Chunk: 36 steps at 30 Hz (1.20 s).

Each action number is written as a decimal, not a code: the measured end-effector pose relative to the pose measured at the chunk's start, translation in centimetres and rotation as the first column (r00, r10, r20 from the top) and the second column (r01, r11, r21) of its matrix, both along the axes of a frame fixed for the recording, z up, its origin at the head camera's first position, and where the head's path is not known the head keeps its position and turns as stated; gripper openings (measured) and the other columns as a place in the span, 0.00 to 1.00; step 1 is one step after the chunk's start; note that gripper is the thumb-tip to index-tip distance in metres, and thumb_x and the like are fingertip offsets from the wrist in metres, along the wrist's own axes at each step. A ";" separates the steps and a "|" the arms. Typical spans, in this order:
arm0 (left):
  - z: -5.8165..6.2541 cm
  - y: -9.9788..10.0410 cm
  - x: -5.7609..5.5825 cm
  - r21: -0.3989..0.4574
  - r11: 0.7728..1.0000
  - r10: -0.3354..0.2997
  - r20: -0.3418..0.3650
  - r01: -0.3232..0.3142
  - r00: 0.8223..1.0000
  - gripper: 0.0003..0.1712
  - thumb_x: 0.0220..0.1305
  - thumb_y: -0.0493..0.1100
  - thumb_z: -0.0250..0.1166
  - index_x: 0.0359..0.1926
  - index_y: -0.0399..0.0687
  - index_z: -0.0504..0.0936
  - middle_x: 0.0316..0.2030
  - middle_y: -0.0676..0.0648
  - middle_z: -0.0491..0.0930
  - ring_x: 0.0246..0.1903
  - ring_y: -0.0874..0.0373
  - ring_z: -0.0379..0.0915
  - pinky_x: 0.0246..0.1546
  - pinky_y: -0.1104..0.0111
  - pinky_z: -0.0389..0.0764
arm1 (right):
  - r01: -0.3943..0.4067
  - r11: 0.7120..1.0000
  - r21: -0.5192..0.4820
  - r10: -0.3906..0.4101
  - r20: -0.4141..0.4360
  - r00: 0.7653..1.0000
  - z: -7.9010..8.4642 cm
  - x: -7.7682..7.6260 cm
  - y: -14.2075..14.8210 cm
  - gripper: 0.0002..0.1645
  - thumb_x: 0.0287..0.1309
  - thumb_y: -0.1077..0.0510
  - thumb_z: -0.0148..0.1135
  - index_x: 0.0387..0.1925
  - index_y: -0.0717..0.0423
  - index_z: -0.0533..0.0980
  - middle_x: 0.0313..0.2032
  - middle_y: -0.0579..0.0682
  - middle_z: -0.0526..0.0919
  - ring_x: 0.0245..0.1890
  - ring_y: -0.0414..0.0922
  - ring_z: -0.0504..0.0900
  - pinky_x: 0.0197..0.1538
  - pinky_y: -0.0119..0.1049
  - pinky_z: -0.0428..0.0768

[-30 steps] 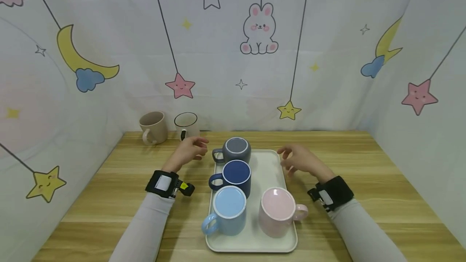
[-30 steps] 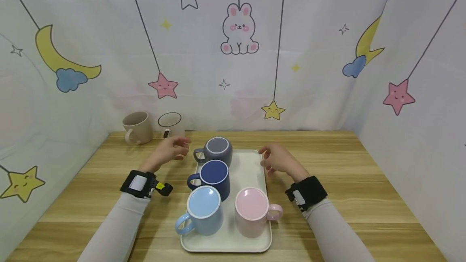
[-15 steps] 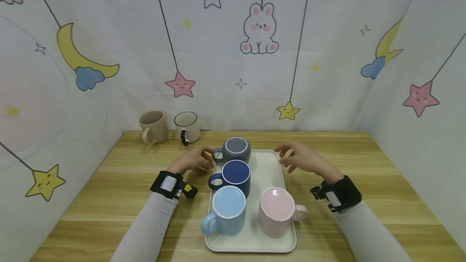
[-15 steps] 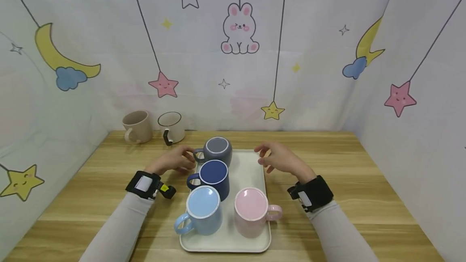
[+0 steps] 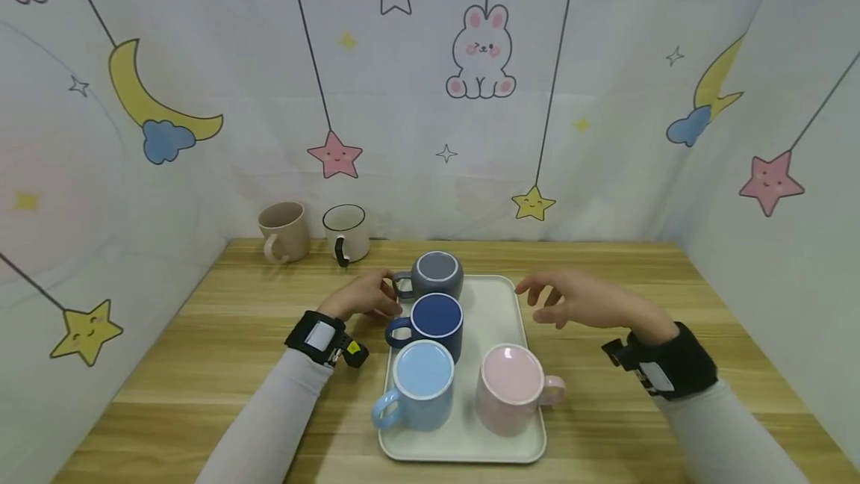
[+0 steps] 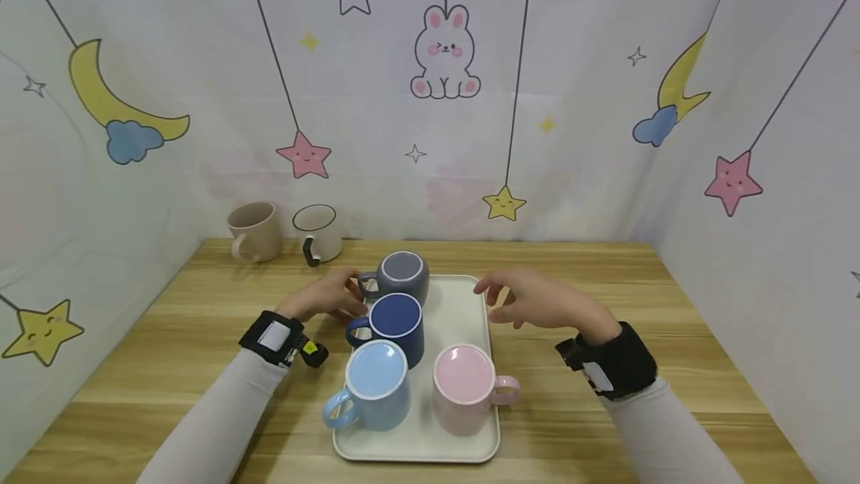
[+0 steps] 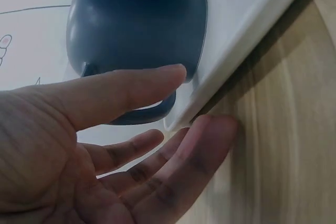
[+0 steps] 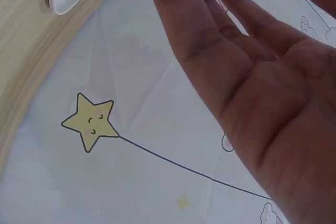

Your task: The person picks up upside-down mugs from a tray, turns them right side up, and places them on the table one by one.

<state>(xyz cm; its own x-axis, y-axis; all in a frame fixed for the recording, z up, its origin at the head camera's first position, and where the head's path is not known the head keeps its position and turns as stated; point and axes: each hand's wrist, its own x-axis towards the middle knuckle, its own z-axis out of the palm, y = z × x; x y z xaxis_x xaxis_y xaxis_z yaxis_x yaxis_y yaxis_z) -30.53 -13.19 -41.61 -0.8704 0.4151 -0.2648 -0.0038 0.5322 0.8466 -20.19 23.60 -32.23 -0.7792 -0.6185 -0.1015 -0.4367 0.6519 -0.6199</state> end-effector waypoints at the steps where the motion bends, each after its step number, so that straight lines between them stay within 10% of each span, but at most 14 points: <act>1: -0.1 0.1 0.0 0.008 1.000 -0.002 0.005 0.002 1.000 0.37 0.56 0.31 0.70 0.64 0.35 0.64 0.47 0.36 0.76 0.38 0.50 0.81 0.39 0.59 0.86 | -0.018 0.999 0.027 0.018 -0.009 1.000 0.2 0.3 0.1 0.24 0.64 0.57 0.63 0.60 0.58 0.72 0.45 0.51 0.78 0.42 0.48 0.80 0.37 0.37 0.84; 10: -0.8 0.5 0.0 0.021 0.999 0.032 -0.015 -0.032 0.999 0.31 0.53 0.26 0.70 0.57 0.35 0.68 0.41 0.37 0.74 0.33 0.52 0.79 0.32 0.63 0.86 | -0.078 0.971 0.226 0.046 0.145 0.988 0.2 2.3 -0.7 0.35 0.49 0.45 0.75 0.58 0.45 0.72 0.44 0.43 0.78 0.44 0.46 0.78 0.42 0.37 0.80; 17: -1.5 0.3 -0.1 0.068 0.997 0.034 -0.022 -0.033 0.999 0.32 0.53 0.26 0.70 0.59 0.34 0.67 0.43 0.36 0.74 0.32 0.53 0.78 0.31 0.64 0.86 | -0.078 0.945 0.317 0.043 0.116 0.992 -0.9 3.6 -1.4 0.17 0.46 0.49 0.78 0.37 0.42 0.78 0.34 0.38 0.78 0.36 0.42 0.75 0.39 0.34 0.77; 36: -1.9 0.0 0.0 0.106 0.994 0.042 -0.012 -0.040 0.999 0.35 0.55 0.26 0.69 0.62 0.35 0.66 0.46 0.35 0.73 0.33 0.52 0.78 0.33 0.64 0.86 | -0.135 0.970 0.200 0.130 0.040 0.991 -2.7 3.8 -2.0 0.09 0.50 0.59 0.74 0.28 0.42 0.80 0.24 0.33 0.78 0.25 0.32 0.72 0.30 0.27 0.76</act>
